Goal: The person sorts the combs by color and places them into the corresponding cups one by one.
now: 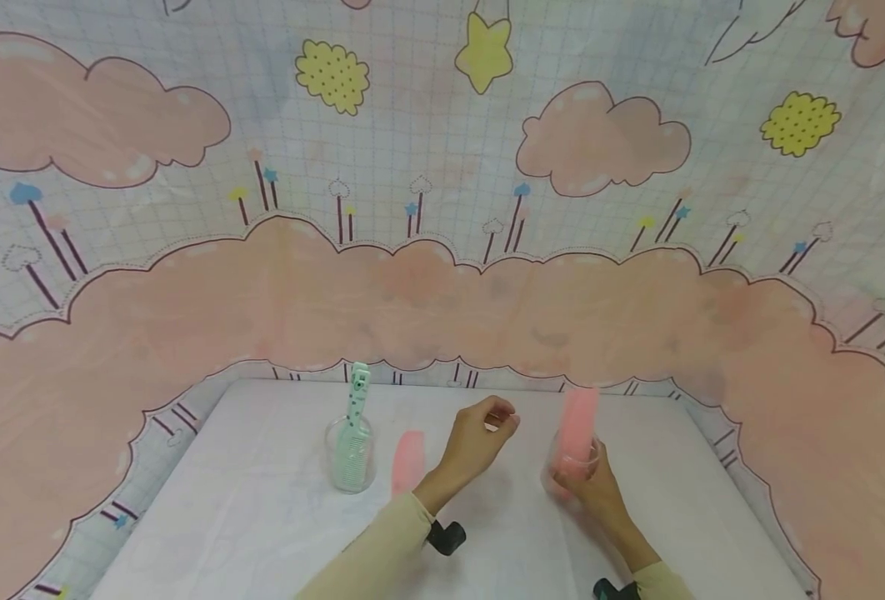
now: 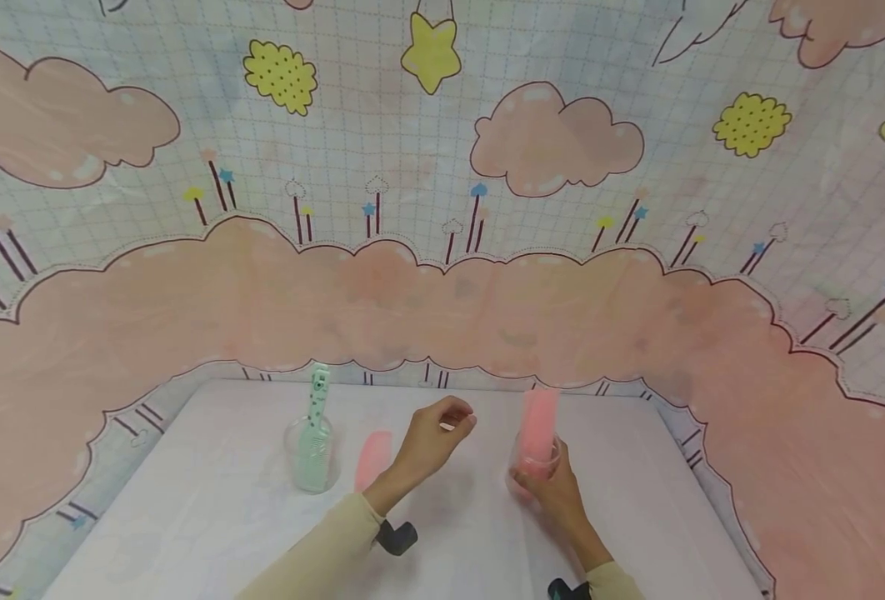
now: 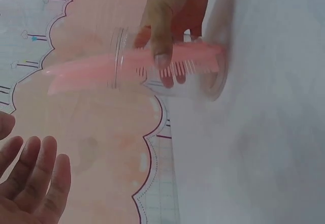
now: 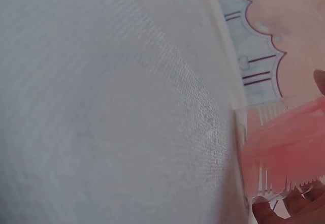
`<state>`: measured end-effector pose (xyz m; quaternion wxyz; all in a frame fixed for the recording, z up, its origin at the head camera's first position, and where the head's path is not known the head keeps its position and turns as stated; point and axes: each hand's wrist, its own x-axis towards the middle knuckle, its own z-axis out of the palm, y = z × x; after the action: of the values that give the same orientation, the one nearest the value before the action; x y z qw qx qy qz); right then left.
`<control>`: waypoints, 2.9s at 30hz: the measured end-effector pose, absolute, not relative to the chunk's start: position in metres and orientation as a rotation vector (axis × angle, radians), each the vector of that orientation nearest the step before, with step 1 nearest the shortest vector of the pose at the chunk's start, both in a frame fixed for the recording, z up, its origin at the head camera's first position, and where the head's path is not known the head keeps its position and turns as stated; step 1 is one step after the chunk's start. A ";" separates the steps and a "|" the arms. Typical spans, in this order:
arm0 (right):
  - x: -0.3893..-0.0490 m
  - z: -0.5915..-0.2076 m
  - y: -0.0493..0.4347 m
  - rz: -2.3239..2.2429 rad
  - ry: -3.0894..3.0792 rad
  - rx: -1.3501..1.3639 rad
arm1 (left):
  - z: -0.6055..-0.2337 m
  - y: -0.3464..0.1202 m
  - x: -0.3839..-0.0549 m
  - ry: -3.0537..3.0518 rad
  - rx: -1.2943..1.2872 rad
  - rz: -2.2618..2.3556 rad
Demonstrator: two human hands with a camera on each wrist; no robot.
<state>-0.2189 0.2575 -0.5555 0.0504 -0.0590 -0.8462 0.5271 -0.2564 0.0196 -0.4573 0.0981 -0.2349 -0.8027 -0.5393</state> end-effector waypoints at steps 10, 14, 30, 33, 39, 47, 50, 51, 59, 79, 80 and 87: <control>-0.225 -0.559 0.262 1.552 -2.610 -0.178 | -0.469 -0.009 -0.254 -2.373 -0.641 -1.596; -0.229 -0.558 0.262 1.556 -2.626 -0.200 | -0.475 -0.019 -0.254 -2.386 -0.598 -1.561; -0.230 -0.554 0.262 1.589 -2.628 -0.225 | -0.497 -0.059 -0.240 -2.464 -0.474 -1.459; -0.229 -0.554 0.262 1.587 -2.621 -0.212 | -0.502 -0.066 -0.236 -2.483 -0.419 -1.438; -0.226 -0.551 0.259 1.592 -2.601 -0.181 | -0.510 -0.079 -0.229 -2.525 -0.316 -1.443; -0.224 -0.549 0.259 1.590 -2.614 -0.195 | -0.516 -0.087 -0.226 -2.620 -0.235 -1.404; -0.224 -0.550 0.259 1.603 -2.611 -0.197 | -0.519 -0.089 -0.225 -2.644 -0.222 -1.398; -0.225 -0.551 0.259 1.602 -2.610 -0.199 | -0.520 -0.089 -0.225 -2.650 -0.214 -1.406; -0.226 -0.556 0.259 1.573 -2.605 -0.189 | -0.529 -0.093 -0.227 -2.688 -0.161 -1.474; -0.223 -0.555 0.258 1.634 -2.591 -0.187 | -0.549 -0.080 -0.244 -2.798 -0.062 -1.308; -0.223 -0.555 0.258 1.633 -2.589 -0.185 | -0.550 -0.079 -0.245 -2.801 -0.057 -1.283; -0.222 -0.554 0.257 1.617 -2.576 -0.170 | -0.555 -0.073 -0.249 -2.844 -0.039 -1.112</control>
<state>-0.2224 0.2572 -0.5543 0.0478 -0.0556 -0.8446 0.5303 -0.2490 -0.0733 -0.5548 0.0438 -0.0128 -0.9303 -0.3639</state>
